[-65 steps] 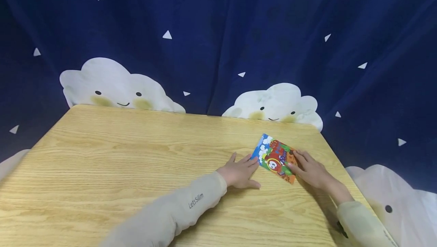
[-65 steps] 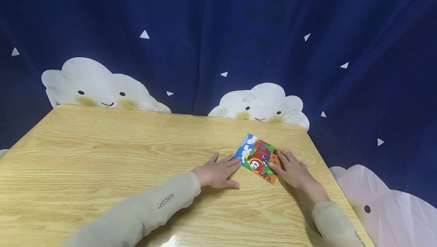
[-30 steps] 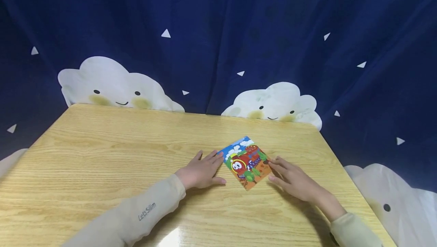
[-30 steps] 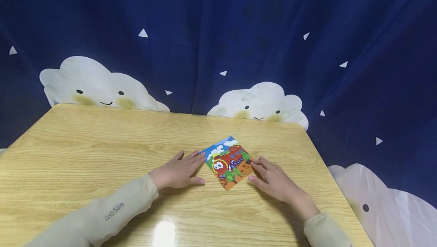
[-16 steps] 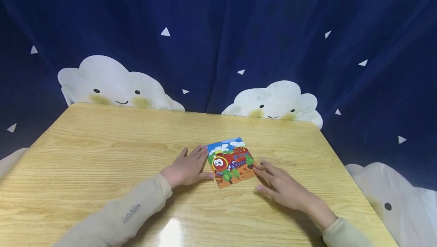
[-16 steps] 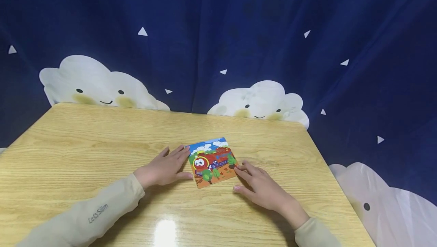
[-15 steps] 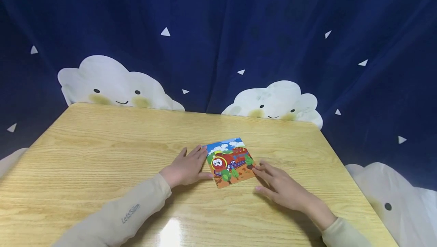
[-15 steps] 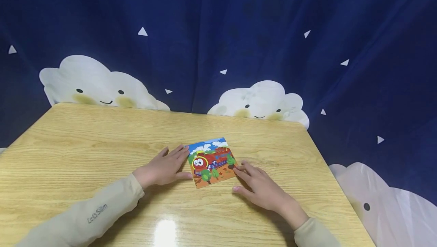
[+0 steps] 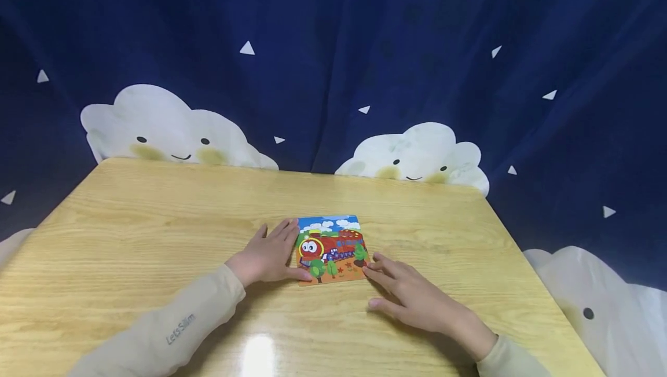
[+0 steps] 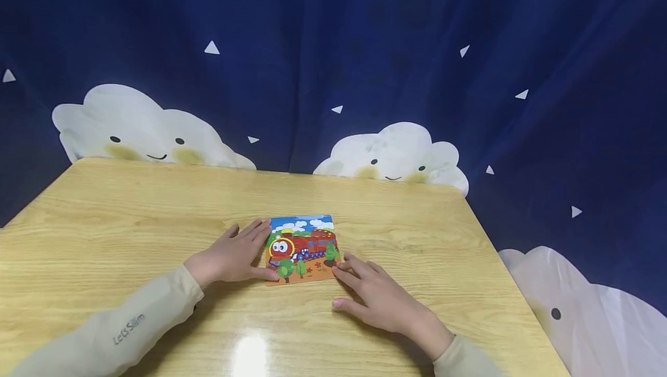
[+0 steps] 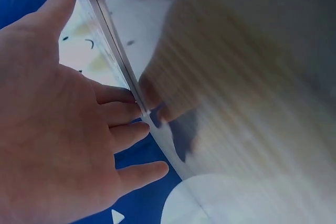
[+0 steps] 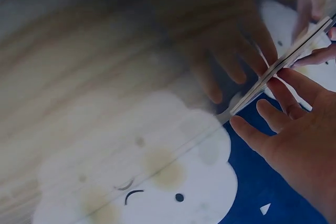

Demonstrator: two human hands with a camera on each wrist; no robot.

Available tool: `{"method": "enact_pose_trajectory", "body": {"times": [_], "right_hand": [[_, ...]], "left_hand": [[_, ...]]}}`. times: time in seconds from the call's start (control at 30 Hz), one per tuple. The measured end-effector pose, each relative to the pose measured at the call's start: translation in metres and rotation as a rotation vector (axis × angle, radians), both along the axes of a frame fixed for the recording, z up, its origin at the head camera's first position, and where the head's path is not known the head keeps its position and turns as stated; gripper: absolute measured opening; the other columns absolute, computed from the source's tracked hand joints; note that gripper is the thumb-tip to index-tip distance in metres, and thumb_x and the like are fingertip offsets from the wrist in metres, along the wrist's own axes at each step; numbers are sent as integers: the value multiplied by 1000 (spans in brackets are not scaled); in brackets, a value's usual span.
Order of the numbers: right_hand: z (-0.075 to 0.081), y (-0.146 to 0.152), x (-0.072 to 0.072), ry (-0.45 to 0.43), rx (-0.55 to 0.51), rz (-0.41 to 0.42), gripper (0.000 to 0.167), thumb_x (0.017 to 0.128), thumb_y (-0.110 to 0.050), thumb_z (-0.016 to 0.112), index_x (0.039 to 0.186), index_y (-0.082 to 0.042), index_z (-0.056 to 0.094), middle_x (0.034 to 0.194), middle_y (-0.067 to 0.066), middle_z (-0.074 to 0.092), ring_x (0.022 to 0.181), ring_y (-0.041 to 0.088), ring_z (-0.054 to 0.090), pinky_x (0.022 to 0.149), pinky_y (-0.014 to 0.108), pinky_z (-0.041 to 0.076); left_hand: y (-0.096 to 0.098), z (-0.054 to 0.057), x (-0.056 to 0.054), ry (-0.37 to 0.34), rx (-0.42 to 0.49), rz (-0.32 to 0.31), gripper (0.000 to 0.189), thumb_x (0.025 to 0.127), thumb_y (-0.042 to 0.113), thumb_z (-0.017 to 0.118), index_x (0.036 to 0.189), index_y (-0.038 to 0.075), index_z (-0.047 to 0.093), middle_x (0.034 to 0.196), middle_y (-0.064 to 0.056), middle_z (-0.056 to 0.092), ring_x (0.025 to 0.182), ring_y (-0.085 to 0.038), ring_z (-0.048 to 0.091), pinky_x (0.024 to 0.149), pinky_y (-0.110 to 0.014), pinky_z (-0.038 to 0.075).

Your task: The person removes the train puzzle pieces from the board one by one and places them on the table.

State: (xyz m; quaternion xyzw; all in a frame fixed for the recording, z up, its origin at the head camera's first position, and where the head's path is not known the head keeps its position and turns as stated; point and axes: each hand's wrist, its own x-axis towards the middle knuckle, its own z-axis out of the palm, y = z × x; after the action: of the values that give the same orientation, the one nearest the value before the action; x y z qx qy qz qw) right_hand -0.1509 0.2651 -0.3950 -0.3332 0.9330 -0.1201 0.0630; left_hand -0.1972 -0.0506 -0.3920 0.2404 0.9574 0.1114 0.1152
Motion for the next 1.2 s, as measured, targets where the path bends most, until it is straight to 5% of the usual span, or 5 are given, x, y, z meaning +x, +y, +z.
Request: {"method": "enact_pose_trajectory", "body": {"times": [1.2], "right_hand": [[-4, -29, 21, 76, 65, 166, 72, 96, -60, 48, 152, -15, 39, 153, 1, 39, 142, 23, 32, 111, 53, 29]], "left_hand": [[-38, 1, 14, -22, 91, -18, 111, 78, 65, 69, 151, -7, 26, 160, -21, 17, 146, -39, 16, 112, -66, 12]]}}
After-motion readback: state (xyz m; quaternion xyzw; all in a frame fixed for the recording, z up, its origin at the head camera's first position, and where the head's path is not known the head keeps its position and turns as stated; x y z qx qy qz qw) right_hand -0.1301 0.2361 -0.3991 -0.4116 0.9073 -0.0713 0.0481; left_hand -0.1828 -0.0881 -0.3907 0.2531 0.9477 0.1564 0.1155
